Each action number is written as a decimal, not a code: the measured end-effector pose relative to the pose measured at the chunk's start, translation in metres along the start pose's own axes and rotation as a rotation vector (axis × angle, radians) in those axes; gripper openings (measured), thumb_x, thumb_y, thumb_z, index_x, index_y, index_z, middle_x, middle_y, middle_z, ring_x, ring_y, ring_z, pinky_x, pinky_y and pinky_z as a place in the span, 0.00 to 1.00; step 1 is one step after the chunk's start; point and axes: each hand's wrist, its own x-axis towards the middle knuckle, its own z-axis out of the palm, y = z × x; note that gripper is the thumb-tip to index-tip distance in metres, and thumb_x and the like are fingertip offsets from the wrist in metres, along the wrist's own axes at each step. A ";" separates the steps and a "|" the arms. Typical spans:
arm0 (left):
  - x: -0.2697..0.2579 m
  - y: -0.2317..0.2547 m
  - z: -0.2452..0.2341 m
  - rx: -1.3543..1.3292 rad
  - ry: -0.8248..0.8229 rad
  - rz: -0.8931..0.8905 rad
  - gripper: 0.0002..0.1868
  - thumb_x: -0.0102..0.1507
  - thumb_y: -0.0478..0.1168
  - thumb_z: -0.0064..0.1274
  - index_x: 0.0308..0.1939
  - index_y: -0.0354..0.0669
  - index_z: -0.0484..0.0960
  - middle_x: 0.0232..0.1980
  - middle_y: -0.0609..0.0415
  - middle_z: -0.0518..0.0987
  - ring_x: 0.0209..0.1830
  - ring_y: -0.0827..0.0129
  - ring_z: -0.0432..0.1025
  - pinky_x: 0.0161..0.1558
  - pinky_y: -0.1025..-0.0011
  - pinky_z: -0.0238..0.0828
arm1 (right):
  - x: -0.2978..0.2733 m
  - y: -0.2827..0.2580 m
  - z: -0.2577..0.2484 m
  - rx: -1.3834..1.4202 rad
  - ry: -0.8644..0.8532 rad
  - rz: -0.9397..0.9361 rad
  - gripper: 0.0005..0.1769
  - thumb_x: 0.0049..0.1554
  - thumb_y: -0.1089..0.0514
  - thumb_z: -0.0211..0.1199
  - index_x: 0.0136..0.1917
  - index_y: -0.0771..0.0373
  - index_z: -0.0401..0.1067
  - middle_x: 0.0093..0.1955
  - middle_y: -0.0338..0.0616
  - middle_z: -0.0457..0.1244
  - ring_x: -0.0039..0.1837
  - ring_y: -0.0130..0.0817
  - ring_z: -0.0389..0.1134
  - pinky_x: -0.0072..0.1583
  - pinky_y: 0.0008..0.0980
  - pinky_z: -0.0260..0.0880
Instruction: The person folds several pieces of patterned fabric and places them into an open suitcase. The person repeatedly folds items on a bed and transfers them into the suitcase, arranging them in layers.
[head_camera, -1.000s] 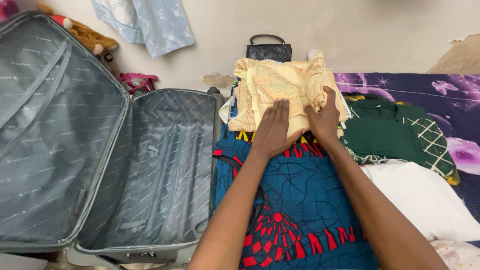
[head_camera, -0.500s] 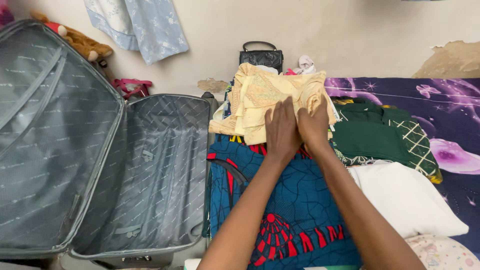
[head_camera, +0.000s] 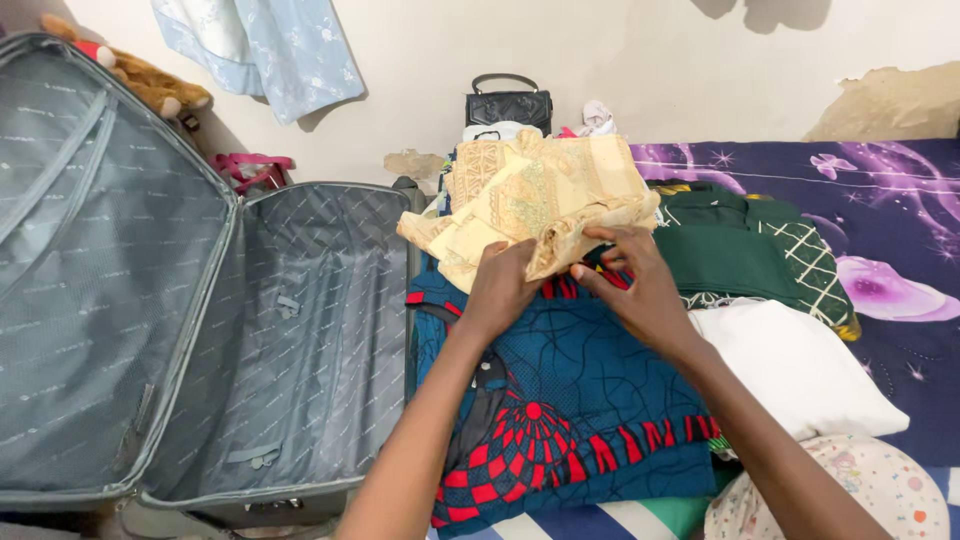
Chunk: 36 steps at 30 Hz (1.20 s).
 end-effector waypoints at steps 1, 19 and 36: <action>0.000 -0.003 -0.006 -0.045 -0.086 -0.057 0.19 0.59 0.41 0.62 0.51 0.35 0.81 0.40 0.42 0.82 0.44 0.47 0.75 0.54 0.55 0.68 | 0.001 0.004 -0.006 -0.078 0.101 -0.076 0.39 0.54 0.51 0.74 0.74 0.61 0.65 0.70 0.56 0.58 0.68 0.47 0.65 0.67 0.41 0.70; -0.002 0.000 -0.090 -0.372 -0.352 -0.240 0.36 0.54 0.42 0.72 0.60 0.26 0.76 0.61 0.39 0.77 0.58 0.64 0.72 0.59 0.67 0.64 | 0.002 0.038 -0.029 0.335 -0.124 -0.047 0.18 0.48 0.63 0.76 0.48 0.67 0.72 0.64 0.37 0.70 0.61 0.23 0.69 0.62 0.26 0.70; -0.020 0.013 -0.063 -0.186 0.214 -0.519 0.26 0.71 0.53 0.47 0.46 0.26 0.81 0.39 0.35 0.83 0.41 0.46 0.79 0.45 0.58 0.73 | 0.015 -0.001 0.012 0.215 0.132 -0.057 0.28 0.64 0.43 0.62 0.61 0.71 0.71 0.51 0.51 0.71 0.52 0.33 0.73 0.53 0.33 0.72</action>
